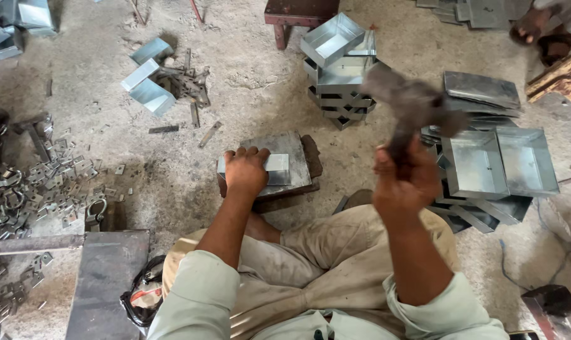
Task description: The person sits on the floor and uses a hammer to shape rectangular metal pieces on a small anvil. They repeatedly pick up metal sheets, position them on the anvil, and strike them to form a box-like shape, stacking the finished pieces nearby.
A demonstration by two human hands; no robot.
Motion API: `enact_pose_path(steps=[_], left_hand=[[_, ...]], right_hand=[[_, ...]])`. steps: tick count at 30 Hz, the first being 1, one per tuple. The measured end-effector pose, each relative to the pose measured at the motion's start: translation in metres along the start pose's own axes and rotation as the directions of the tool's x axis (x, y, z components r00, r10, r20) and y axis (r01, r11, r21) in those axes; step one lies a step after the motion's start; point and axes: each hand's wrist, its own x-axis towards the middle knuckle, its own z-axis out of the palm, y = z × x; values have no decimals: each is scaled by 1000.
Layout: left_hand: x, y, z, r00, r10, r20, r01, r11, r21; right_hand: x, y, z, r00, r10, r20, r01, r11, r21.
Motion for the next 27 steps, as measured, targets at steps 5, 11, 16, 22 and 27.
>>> enact_pose_path(steps=[5, 11, 16, 22, 27], left_hand=[[-1, 1, -3, 1000, 0, 25, 0, 1000, -2], [-2, 2, -2, 1000, -7, 13, 8, 1000, -16], [4, 2, -7, 999, -19, 49, 20, 1000, -7], [1, 3, -5, 998, -24, 61, 24, 1000, -6], [5, -4, -4, 993, -29, -115, 2, 974, -225]], right_hand=[[-31, 25, 31, 927, 255, 275, -112, 888, -445], [-36, 28, 29, 805, 538, 250, -392, 798, -457], [-49, 46, 35, 863, 382, 329, -256, 895, -366], [-47, 65, 28, 645, 741, 188, -578, 634, -514], [-46, 79, 16, 557, 808, 192, -443, 485, -754]])
